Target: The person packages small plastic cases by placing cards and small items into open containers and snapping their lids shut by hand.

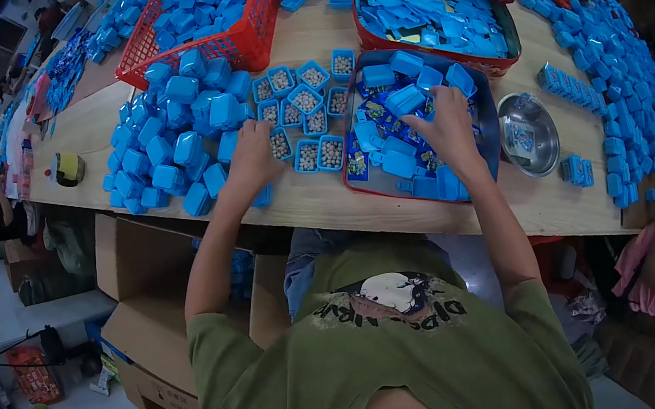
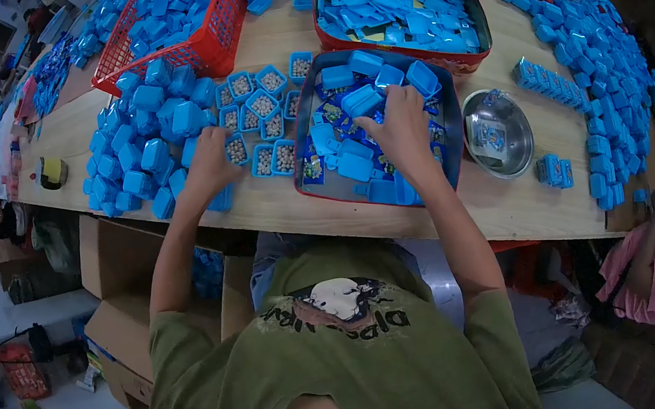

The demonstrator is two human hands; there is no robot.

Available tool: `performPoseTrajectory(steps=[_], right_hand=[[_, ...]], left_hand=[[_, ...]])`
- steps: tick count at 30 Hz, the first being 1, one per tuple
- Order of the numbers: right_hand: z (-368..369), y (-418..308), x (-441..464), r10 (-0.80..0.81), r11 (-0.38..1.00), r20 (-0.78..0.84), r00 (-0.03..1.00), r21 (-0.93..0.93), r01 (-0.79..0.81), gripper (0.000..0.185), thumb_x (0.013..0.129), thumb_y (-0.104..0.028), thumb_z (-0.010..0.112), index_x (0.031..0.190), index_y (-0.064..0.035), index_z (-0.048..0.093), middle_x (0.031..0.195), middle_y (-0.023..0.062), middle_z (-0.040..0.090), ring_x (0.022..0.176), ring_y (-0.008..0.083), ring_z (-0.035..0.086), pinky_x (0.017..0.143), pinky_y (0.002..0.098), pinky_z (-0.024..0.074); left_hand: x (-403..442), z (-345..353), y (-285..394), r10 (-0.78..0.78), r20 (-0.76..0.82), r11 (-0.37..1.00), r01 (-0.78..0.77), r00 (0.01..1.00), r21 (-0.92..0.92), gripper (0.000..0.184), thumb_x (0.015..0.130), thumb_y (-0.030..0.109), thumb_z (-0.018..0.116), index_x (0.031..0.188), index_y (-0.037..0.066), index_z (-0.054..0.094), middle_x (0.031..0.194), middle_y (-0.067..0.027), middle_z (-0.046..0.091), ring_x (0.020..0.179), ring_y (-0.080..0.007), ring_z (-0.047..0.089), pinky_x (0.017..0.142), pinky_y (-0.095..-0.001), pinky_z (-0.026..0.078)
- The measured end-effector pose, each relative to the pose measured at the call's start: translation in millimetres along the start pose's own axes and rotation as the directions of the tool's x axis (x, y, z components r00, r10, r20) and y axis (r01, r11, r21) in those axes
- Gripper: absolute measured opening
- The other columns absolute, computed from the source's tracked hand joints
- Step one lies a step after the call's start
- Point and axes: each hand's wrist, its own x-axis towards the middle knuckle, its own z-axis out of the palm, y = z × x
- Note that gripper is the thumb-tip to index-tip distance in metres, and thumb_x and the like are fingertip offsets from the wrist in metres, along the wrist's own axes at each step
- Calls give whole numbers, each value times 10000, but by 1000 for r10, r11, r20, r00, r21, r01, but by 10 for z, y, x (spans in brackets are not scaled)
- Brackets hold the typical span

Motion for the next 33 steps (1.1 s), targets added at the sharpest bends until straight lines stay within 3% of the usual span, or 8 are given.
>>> performPoseTrajectory(steps=[3, 9, 14, 21, 23, 27, 29, 33], right_hand=[[136, -6, 115, 21, 1000, 3, 1000, -4, -21, 641, 685, -292, 801, 1132, 25, 469, 1093, 212, 488, 1035, 364, 488, 789, 446, 451], [242, -85, 258, 21, 1000, 62, 998, -10, -20, 742, 654, -297, 819, 1178, 51, 426, 1092, 222, 480, 1031, 376, 479, 808, 459, 452], [286, 0, 252, 70, 988, 129, 989, 130, -87, 678, 675, -159, 742, 1231, 38, 409, 1159, 218, 437, 1106, 363, 452, 948, 416, 409], [323, 226, 253, 30, 984, 187, 982, 164, -62, 736, 684, -176, 717, 1289, 54, 367, 1160, 204, 439, 1141, 322, 456, 955, 372, 412], [252, 198, 243, 43, 956, 204, 978, 277, -100, 691, 691, -175, 725, 1259, 35, 394, 1151, 178, 464, 1105, 303, 487, 925, 359, 430], [180, 99, 224, 155, 847, 243, 958, 466, -255, 608, 703, -172, 730, 1208, -8, 432, 1137, 150, 480, 1044, 269, 516, 889, 357, 446], [207, 89, 218, 73, 819, 56, 996, 566, -92, 532, 720, -153, 721, 1165, -47, 450, 1147, 128, 473, 1031, 233, 509, 870, 357, 450], [284, 182, 245, -18, 865, 17, 1000, 502, 8, 525, 727, -150, 711, 1180, -75, 456, 1173, 111, 471, 1076, 229, 488, 860, 355, 450]], left_hand=[[-52, -131, 28, -42, -40, 985, 34, 998, -171, 594, 587, 32, 744, 1118, 12, 481, 1088, -193, 485, 1052, -368, 491, 887, -404, 441], [-200, -289, 282, -59, -75, 931, 27, 995, -364, 641, 644, 79, 798, 1179, 18, 450, 1105, -124, 492, 1019, -221, 550, 831, -324, 481], [-277, -160, 540, -39, 48, 551, 61, 998, -832, 669, 621, 122, 836, 1167, 17, 465, 1102, -116, 458, 1026, -228, 514, 831, -326, 462], [-258, 91, 794, 46, 12, 531, -14, 999, -847, 633, 619, 78, 825, 1150, 22, 484, 1101, -100, 441, 1007, -191, 513, 819, -306, 468], [-249, 118, 848, 36, 38, 434, 19, 999, -901, 628, 612, 92, 827, 1139, 27, 493, 1088, -111, 453, 1014, -221, 509, 841, -319, 453], [-204, 171, 887, 44, 23, 495, -2, 999, -869, 646, 601, 111, 836, 1142, 32, 493, 1079, -118, 461, 1019, -245, 505, 861, -322, 434], [-181, 207, 900, 58, 35, 466, 4, 998, -885, 646, 597, 124, 842, 1138, 34, 499, 1080, -116, 466, 1021, -250, 504, 866, -326, 425], [-166, 225, 927, 72, 21, 490, -17, 997, -871, 643, 596, 132, 845, 1134, 36, 506, 1078, -112, 473, 1020, -254, 504, 864, -334, 424]])
